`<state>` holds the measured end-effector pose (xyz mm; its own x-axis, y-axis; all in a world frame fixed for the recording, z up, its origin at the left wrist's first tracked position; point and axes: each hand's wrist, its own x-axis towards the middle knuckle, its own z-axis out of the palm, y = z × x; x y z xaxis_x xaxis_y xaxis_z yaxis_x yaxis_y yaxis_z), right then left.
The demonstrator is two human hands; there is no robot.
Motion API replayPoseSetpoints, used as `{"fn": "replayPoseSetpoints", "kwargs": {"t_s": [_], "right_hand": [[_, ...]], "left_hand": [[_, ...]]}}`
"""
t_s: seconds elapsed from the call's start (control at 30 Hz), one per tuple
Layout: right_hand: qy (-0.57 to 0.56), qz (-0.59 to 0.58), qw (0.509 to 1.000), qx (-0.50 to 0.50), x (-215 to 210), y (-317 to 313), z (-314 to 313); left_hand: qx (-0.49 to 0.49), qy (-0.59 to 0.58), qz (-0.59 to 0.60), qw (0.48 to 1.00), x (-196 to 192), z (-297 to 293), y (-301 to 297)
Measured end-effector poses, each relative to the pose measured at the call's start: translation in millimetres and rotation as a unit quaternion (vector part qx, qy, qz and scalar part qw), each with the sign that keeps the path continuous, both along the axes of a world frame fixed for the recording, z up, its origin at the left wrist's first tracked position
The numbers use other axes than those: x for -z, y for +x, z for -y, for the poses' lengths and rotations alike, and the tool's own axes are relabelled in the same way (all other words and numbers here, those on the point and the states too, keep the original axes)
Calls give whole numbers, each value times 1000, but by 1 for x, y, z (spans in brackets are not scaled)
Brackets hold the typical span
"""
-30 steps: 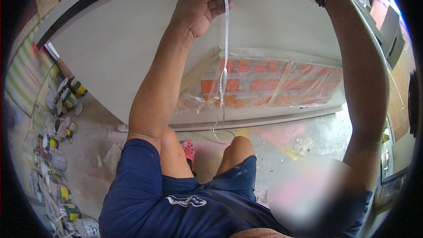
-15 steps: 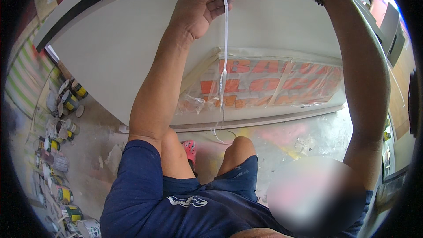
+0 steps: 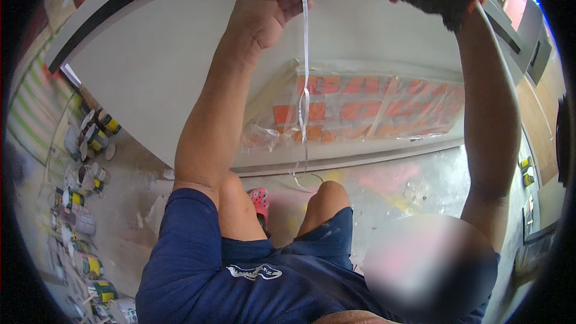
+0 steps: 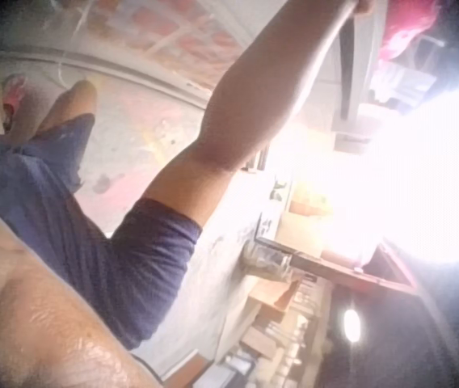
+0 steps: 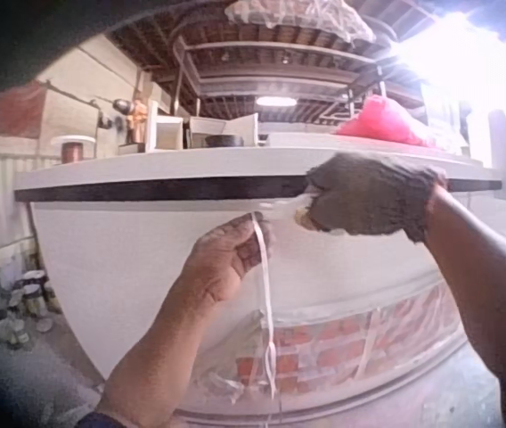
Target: Installing an LED light strip along the edge of a furniture counter.
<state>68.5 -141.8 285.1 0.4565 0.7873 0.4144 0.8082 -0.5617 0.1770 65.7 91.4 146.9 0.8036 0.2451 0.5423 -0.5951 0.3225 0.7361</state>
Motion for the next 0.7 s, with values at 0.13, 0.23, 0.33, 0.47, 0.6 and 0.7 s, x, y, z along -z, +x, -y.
{"fn": "replayPoseSetpoints", "kwargs": {"t_s": [0.13, 0.23, 0.33, 0.47, 0.6, 0.7], "right_hand": [[203, -215, 943, -150, 83, 55, 21], [327, -304, 878, -176, 161, 47, 60], [426, -350, 831, -70, 271, 44, 101], [356, -210, 896, 160, 499, 29, 165], [386, -333, 768, 389, 699, -62, 224], [406, -225, 724, 511, 814, -110, 319]], "left_hand": [[-30, 0, -36, 999, -3, -17, -10], [-16, 2, -40, 999, 3, -16, -3], [-4, 1, -34, 999, -9, -2, -10], [-20, -1, -40, 999, -8, 0, -6], [-79, 6, -58, 995, -9, -2, -11], [-31, -17, -26, 999, -7, 8, 8]]}}
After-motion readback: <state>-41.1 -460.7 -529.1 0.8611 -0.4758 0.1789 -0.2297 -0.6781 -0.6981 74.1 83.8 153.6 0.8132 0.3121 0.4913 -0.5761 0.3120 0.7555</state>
